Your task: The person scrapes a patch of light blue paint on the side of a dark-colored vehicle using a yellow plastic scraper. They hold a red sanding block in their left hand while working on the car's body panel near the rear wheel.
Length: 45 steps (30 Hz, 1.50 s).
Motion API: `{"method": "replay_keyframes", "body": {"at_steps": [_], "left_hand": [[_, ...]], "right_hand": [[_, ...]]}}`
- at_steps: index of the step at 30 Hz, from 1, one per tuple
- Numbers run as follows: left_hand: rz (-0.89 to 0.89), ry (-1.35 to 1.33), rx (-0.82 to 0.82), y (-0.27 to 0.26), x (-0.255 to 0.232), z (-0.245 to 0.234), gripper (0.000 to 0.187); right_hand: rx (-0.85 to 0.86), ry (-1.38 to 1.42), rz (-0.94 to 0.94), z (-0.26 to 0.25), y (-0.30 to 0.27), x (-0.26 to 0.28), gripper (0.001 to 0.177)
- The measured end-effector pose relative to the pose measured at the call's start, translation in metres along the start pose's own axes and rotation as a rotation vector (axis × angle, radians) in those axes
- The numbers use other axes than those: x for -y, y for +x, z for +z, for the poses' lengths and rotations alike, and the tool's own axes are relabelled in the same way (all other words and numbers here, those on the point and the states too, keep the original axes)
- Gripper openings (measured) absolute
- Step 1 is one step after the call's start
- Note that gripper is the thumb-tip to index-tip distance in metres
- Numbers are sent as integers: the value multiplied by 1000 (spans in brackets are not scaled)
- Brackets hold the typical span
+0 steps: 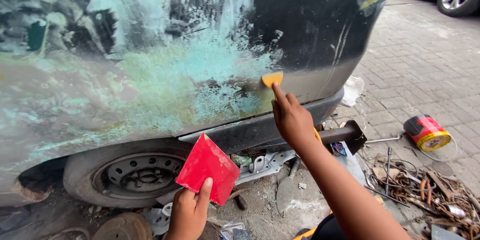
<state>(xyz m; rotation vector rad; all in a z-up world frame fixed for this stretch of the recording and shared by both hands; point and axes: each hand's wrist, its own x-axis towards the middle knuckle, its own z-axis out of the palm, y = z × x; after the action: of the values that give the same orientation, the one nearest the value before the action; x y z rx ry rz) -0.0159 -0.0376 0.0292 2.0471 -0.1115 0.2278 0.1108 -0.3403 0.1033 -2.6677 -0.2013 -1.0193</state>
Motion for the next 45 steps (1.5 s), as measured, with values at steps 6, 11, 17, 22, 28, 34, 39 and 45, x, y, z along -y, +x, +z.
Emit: {"method": "replay_keyframes", "body": {"at_steps": [6,11,17,22,28,34,39,45], "left_hand": [[335,169,-169,2,24,-7,34],[537,252,-127,-3,10,-16,42],[582,495,-37,-5,37,-7,86],[507,492,23,5,48,-19,83],[200,327,87,6,64,-19,32],[-5,101,145,4,34,-28,42],[189,35,-139,8,33,-49,45],[351,156,47,6,41,-26,41]], "right_hand": [[594,1018,522,-18,-75,61,54],[780,1291,705,40,-132,80,34],[742,1354,693,29,-127,114,24],[642,1457,759,16,-119,109,32],[407,1312,647,10,-116,116,50],[334,376,-137,45,-147,119,48],[557,243,-89,64,-161,110,47],[782,1124,847,68,-145,115,38]]}}
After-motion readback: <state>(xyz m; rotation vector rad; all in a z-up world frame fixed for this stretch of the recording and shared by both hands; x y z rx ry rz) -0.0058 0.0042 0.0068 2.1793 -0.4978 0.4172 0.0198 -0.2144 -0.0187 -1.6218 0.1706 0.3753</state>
